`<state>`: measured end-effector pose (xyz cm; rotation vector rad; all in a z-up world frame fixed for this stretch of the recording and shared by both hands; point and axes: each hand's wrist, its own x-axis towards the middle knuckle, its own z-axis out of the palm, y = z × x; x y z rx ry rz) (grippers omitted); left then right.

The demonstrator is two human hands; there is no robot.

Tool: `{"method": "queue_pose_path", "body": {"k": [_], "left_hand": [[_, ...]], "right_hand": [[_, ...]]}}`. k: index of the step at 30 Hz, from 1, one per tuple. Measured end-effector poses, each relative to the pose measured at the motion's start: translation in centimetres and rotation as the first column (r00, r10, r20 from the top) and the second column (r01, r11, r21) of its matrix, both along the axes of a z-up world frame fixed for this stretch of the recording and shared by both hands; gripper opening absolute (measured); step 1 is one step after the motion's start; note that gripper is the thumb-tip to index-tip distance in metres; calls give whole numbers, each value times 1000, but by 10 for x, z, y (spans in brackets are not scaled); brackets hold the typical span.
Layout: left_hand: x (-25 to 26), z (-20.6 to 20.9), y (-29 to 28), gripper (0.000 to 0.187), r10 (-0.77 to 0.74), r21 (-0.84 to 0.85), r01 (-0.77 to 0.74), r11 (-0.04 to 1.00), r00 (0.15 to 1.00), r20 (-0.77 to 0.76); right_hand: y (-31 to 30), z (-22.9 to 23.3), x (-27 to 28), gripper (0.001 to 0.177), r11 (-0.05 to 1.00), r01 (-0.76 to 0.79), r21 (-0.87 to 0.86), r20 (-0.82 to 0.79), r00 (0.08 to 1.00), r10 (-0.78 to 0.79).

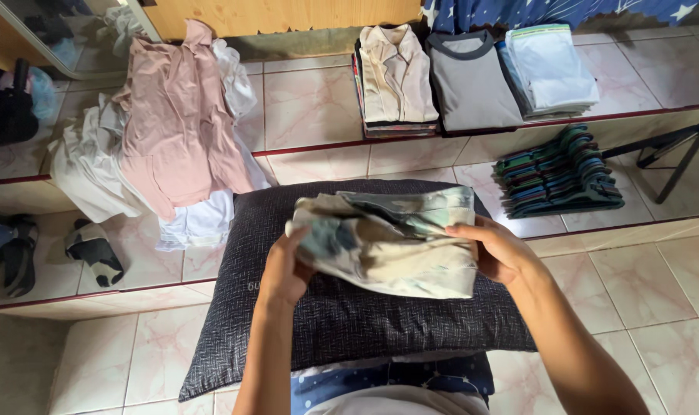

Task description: The person folds several shirts by hand on top of a pillow while sitting on the floor, placing each folded shirt into a stack on a step.

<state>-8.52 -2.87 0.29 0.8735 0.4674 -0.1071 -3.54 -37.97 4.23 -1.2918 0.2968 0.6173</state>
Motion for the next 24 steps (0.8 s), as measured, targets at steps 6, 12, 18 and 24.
{"method": "queue_pose_path", "body": {"k": [6, 12, 18, 24], "left_hand": [[33, -2, -17, 49, 344, -718, -172, 674, 934, 100], [118, -53, -68, 43, 482, -594, -308, 743, 862, 157], [206, -95, -89, 48, 396, -559, -235, 795, 900, 184], [274, -92, -95, 54, 278, -509, -132, 851, 934, 223]], "right_hand": [[43, 44, -4, 48, 942, 138, 307, 118, 976, -181], [77, 53, 6, 34, 862, 223, 455, 158, 933, -324], [83, 52, 11, 39, 830, 253, 498, 272, 863, -426], [82, 45, 29, 44, 844, 370, 387, 100, 894, -437]]}}
